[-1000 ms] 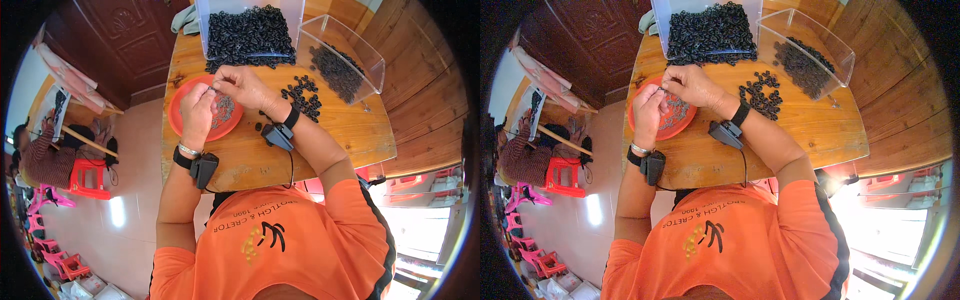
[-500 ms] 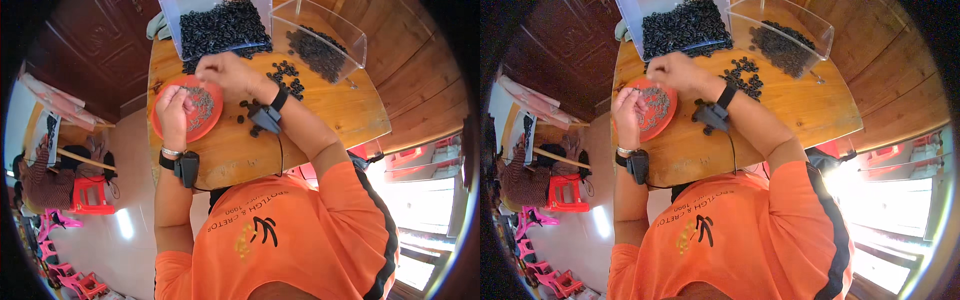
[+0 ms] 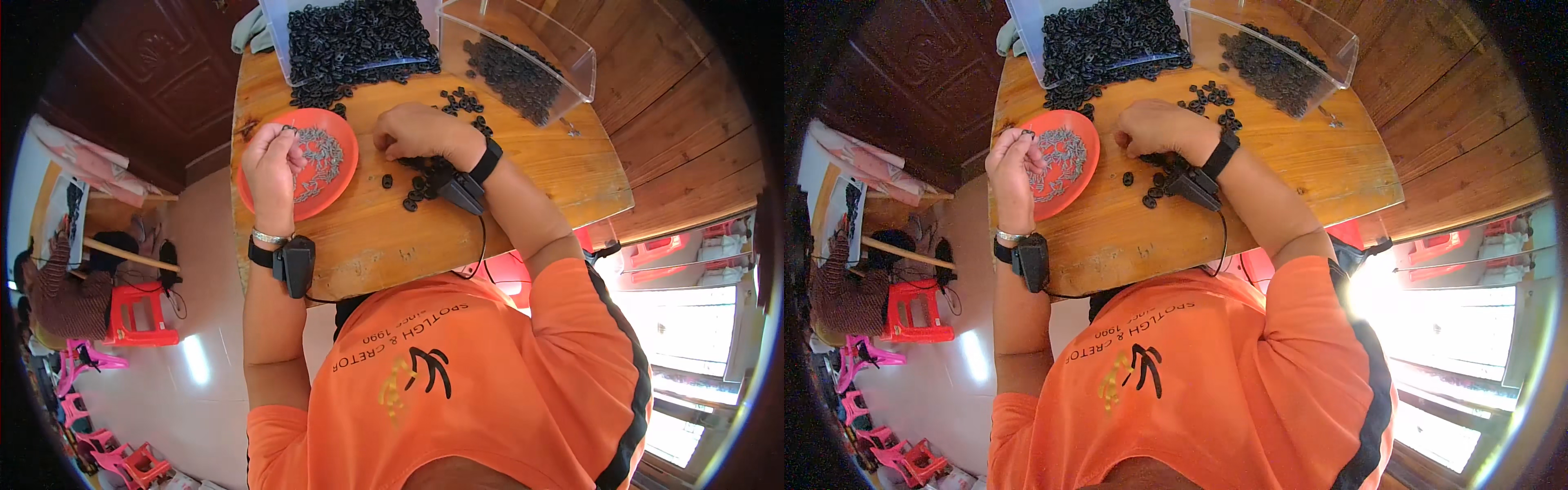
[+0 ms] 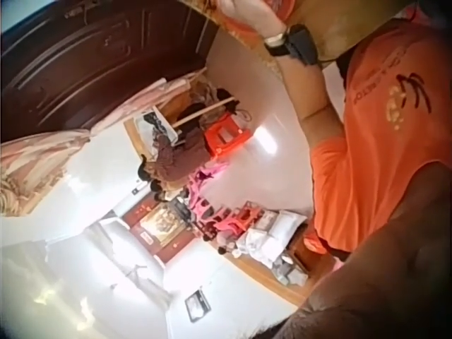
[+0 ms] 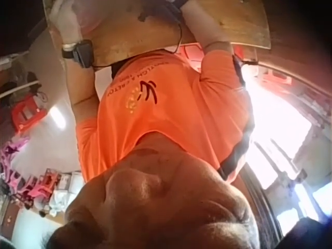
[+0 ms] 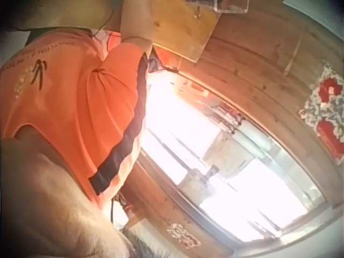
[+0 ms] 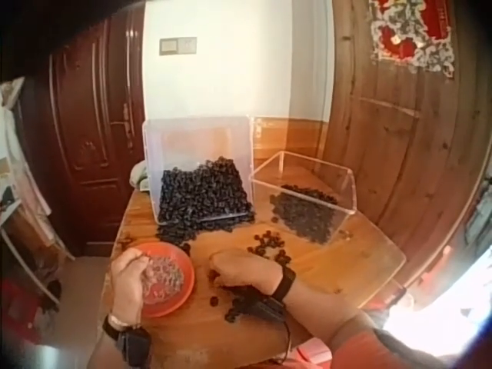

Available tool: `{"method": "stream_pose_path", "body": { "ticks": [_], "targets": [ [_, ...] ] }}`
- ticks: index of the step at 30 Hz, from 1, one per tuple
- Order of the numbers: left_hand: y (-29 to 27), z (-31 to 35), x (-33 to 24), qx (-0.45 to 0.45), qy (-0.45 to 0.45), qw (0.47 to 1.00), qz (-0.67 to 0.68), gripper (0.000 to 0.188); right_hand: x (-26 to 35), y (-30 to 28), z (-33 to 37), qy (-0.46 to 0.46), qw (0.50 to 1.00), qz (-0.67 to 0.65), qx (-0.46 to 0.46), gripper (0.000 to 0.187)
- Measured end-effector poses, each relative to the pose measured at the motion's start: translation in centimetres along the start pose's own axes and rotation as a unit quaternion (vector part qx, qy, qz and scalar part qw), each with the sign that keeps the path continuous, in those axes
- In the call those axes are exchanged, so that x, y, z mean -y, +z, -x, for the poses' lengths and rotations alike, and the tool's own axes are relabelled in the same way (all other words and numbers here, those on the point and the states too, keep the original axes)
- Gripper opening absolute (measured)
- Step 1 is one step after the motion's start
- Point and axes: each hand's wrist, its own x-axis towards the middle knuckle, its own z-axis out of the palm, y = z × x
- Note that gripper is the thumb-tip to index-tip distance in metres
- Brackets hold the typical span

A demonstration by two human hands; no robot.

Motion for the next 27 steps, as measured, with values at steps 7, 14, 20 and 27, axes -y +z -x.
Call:
{"method": "stream_pose_path", "body": {
  "ticks": [7,14,20,27],
  "targets": [
    [-0.2,0.1,0.4,0.019,0.006,1.000,-0.008,0.013,-0.6,0.1,0.3,-0.005,0.999,-0.032,-0.006,0.019],
    [0.1,0.1,0.2,0.012,-0.008,1.000,-0.005,0.013,-1.3,0.3,0.3,0.003,1.000,0.008,0.006,0.019],
    [0.1,0.1,0.3,0.023,-0.012,1.000,-0.004,0.014,-2.2,0.3,-0.1,0.003,0.997,-0.075,-0.033,0.016],
    [1.8,1.3,0.6,0.150,-0.092,0.976,0.132,0.018,-0.6,0.9,-1.4,-0.027,0.781,-0.617,-0.093,0.015]
  ]
}}
